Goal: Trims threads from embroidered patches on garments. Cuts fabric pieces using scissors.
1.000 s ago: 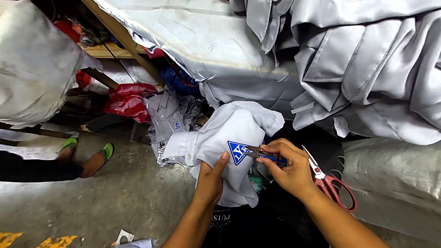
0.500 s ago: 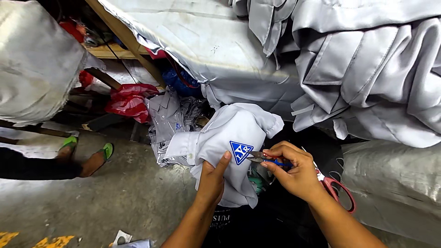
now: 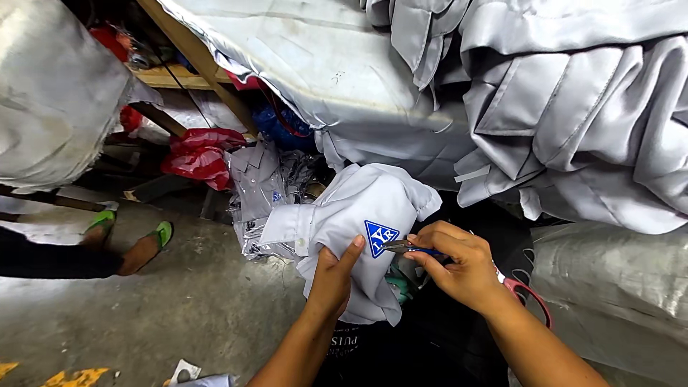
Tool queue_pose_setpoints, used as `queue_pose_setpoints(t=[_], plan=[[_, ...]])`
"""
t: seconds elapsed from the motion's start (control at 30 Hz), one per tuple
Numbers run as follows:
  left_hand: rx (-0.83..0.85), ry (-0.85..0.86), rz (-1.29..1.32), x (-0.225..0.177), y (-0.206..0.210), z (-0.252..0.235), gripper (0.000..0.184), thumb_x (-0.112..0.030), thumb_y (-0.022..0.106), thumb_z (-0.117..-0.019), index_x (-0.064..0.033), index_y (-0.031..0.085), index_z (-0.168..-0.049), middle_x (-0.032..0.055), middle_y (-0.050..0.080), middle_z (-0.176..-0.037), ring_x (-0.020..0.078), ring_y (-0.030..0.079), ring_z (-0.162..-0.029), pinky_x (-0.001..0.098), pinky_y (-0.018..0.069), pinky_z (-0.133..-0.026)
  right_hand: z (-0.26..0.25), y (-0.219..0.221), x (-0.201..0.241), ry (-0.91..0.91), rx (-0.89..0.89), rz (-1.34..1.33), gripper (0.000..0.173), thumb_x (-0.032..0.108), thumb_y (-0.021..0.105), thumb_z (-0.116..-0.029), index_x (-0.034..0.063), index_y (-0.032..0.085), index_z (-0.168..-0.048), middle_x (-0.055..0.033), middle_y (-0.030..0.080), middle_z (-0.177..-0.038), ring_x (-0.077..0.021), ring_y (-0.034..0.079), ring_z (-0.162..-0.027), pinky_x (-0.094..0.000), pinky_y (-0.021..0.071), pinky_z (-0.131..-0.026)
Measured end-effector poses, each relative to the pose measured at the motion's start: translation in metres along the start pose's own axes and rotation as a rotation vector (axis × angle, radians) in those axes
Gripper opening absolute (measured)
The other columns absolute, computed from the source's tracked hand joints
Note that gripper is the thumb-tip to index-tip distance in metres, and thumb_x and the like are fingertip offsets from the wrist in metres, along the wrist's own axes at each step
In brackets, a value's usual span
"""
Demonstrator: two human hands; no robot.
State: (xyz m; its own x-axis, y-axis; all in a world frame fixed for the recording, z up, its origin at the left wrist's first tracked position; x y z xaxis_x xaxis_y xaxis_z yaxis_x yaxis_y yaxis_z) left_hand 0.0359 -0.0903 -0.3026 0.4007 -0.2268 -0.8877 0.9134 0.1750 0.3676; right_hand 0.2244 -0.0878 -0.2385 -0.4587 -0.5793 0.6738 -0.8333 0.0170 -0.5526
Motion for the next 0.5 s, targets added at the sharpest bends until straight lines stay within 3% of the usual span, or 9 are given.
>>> queue_pose_setpoints(t=[0.37,0.5], plan=[[0.015,-0.012,0.013,-0.0013,-0.0002,-0.0008,0.015,0.003,0.048,-0.1019,-0.0019,0.055,-0.114,0.002,0.074,-0.093,0.01,0.073,-0.088,0.0299,0.0609,-0.086,-0.0034,-0.0074,-0.0001,0.027,-0.005,0.018,0.021,0.021,0.07,-0.0963,0.0005,0.076,-0.096,-0.0089,0.072,-0.09,-0.004,0.064,-0.082,-0.0136,0.0508,-0.072],[0.034,-0.001,-0.009,-0.0046,0.0002,-0.0015,0.014,0.003,0.05,-0.1015,-0.0034,0.057,-0.112,0.0001,0.074,-0.092,0.0086,0.073,-0.087,0.0288,0.0608,-0.085,-0.0032,-0.0096,0.0026,0.02,-0.006,0.014,0.023,0.022,0.073,-0.0951,0.0004,0.076,-0.1,-0.01,0.073,-0.096,-0.0051,0.066,-0.088,-0.0143,0.0529,-0.076]])
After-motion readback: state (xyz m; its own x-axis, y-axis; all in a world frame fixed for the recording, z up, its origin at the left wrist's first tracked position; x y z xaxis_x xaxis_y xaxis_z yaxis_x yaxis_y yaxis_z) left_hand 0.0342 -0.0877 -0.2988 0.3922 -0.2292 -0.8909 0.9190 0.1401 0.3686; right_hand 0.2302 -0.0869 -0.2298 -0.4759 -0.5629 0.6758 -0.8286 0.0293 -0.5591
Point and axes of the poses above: each hand's wrist, its own z-axis away from the middle knuckle, its own y-axis out of the palm, x = y × z, the point moved 10 cm from there along -z, towards the middle knuckle
